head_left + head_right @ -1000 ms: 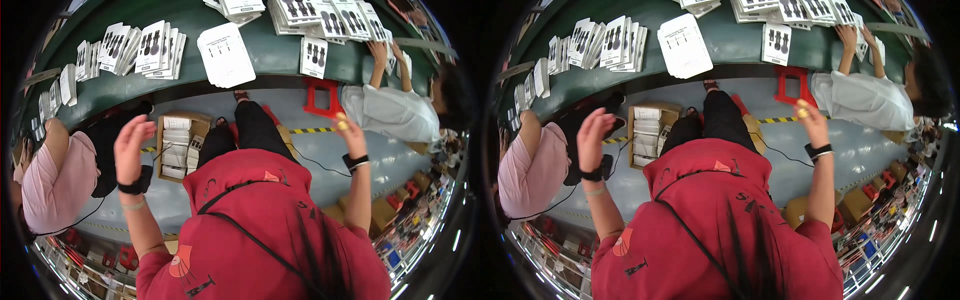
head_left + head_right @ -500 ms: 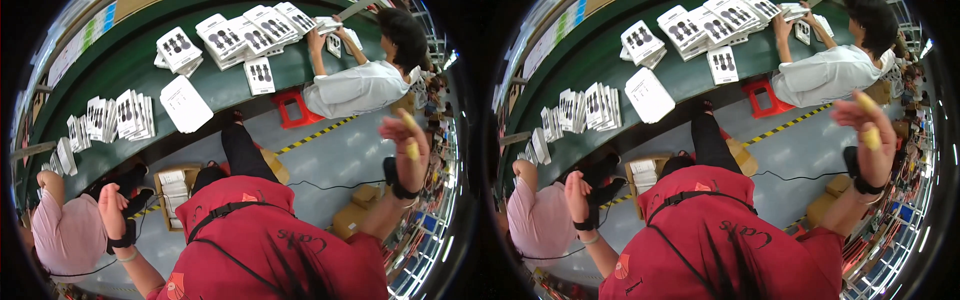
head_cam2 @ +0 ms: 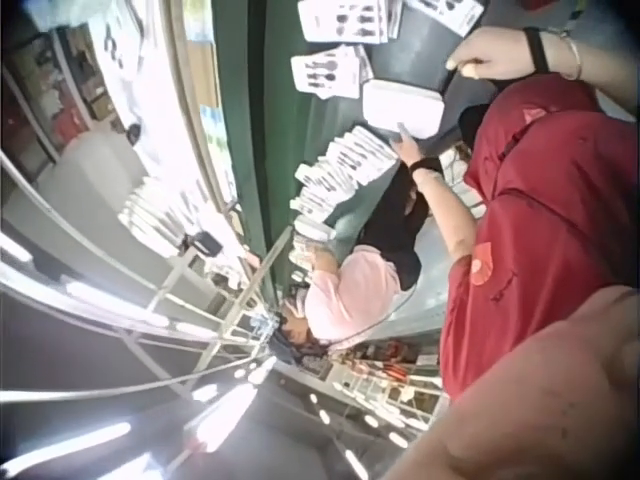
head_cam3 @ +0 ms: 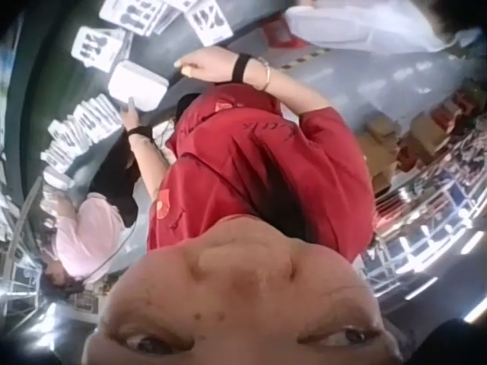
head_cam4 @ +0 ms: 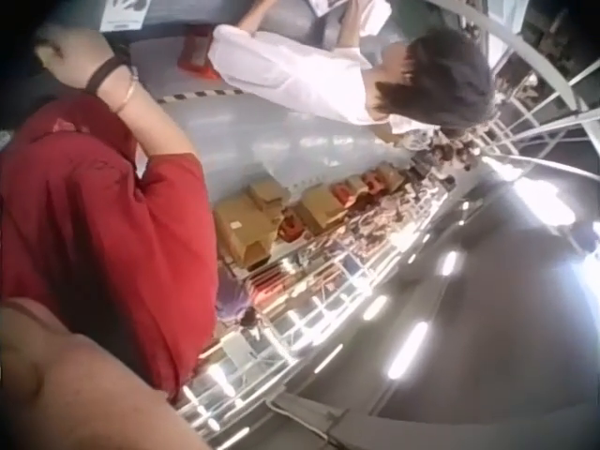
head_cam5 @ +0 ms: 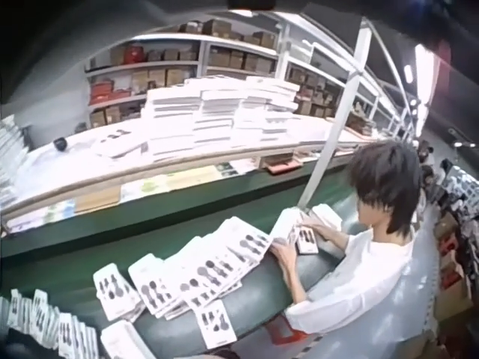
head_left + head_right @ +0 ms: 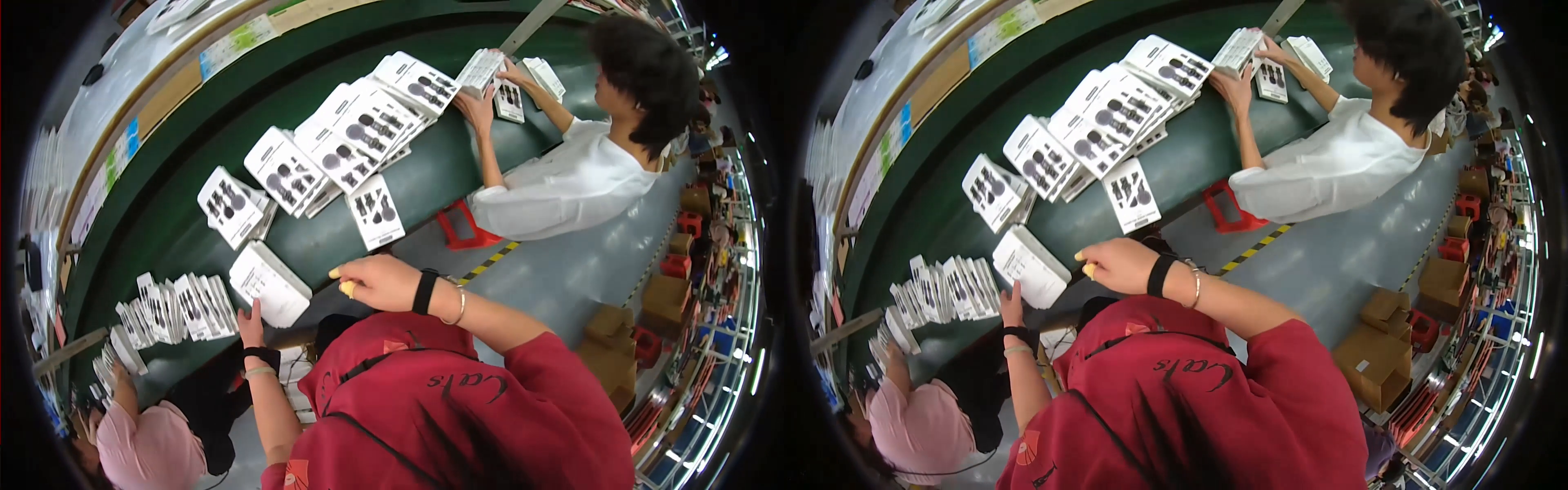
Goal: The person picks up a stack of paper inserts from a box and moves to a conveyor belt. They then pick up an insert, fold it, and slide it into a white box before placing the box onto a stack on the belt.
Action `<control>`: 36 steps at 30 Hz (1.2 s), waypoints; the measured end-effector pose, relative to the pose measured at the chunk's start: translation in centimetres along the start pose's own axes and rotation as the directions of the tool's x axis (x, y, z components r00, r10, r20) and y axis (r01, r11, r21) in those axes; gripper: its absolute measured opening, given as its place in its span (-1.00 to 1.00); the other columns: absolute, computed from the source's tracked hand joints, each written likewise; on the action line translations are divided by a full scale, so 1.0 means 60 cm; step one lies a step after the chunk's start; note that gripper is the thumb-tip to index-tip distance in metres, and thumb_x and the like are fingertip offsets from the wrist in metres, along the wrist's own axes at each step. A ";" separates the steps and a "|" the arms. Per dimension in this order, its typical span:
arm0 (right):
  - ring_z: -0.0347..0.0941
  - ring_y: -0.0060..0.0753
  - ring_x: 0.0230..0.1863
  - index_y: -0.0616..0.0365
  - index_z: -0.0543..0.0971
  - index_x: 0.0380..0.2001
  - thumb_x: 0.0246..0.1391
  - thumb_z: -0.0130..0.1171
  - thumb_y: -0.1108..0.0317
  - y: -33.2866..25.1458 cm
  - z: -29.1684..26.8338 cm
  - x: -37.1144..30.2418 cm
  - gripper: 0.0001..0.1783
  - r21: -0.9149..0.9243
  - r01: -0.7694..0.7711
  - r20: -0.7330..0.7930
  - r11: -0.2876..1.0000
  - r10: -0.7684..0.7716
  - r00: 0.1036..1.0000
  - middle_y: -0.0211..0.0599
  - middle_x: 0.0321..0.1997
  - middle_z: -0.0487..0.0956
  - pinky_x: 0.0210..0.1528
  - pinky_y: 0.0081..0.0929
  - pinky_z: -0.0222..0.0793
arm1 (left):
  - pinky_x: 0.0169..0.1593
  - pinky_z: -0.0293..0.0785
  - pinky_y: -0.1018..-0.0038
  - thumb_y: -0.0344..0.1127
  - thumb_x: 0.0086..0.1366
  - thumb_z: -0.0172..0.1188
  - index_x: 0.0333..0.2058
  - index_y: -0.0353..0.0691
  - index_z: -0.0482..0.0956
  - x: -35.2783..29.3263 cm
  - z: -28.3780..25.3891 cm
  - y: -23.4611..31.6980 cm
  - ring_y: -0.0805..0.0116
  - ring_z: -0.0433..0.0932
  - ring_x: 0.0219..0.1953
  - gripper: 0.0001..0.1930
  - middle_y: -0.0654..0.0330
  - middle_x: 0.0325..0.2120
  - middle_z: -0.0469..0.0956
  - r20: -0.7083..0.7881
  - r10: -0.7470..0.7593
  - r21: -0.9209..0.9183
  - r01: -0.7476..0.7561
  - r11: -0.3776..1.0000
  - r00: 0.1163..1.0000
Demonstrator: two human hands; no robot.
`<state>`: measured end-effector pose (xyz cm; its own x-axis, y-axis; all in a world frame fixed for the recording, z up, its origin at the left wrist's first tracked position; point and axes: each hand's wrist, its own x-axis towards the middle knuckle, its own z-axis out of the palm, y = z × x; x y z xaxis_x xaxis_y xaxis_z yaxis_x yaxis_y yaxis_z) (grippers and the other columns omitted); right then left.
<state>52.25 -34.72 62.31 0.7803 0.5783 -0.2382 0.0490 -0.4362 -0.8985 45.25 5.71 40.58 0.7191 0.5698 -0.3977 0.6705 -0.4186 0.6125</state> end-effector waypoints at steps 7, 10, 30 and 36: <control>0.55 0.10 -0.14 0.22 0.61 -0.09 0.15 0.07 0.28 0.061 -0.014 0.067 -0.67 -0.035 0.010 0.031 0.999 -0.009 0.999 0.03 -0.20 0.65 -0.03 -0.11 0.45 | -0.03 0.45 0.49 -0.17 0.30 0.30 0.05 -0.44 0.52 0.010 0.017 0.013 0.39 0.55 -0.14 -0.51 0.13 -0.15 0.63 0.245 -0.048 -0.482 0.165 0.861 0.968; 0.55 0.10 -0.13 0.22 0.61 -0.09 0.15 0.07 0.28 0.068 -0.005 0.087 -0.67 -0.044 0.002 0.011 0.999 -0.002 1.000 0.03 -0.20 0.64 -0.02 -0.11 0.44 | -0.10 0.46 0.51 -0.18 0.30 0.30 0.04 -0.44 0.53 0.004 0.010 0.020 0.41 0.55 -0.19 -0.53 0.15 -0.19 0.63 0.251 -0.011 -0.479 0.135 0.867 0.968; 0.55 0.11 -0.16 0.21 0.61 -0.08 0.17 0.06 0.27 0.056 0.010 0.129 -0.67 0.035 -0.009 0.052 0.999 0.007 0.999 0.05 -0.23 0.64 -0.04 -0.10 0.45 | -0.54 0.29 0.63 -0.18 0.25 0.37 -0.30 -0.24 0.54 0.012 -0.022 0.003 0.61 0.39 -0.58 -0.73 0.36 -0.55 0.50 0.075 -0.096 -0.270 0.113 0.956 0.993; 0.56 0.11 -0.18 0.20 0.61 -0.09 0.17 0.06 0.26 0.054 -0.012 0.135 -0.67 0.035 -0.008 0.048 0.999 0.006 0.999 0.05 -0.25 0.64 -0.07 -0.12 0.46 | -0.53 0.30 0.63 -0.17 0.31 0.31 -0.27 -0.19 0.56 -0.012 -0.042 0.028 0.62 0.40 -0.59 -0.78 0.39 -0.51 0.53 0.158 -0.139 -0.398 0.192 0.897 0.978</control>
<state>59.15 -31.95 57.73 0.7498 0.6081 -0.2610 0.0209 -0.4160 -0.9091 45.38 6.38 43.61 0.6389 0.5034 -0.5817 0.6666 0.0153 0.7453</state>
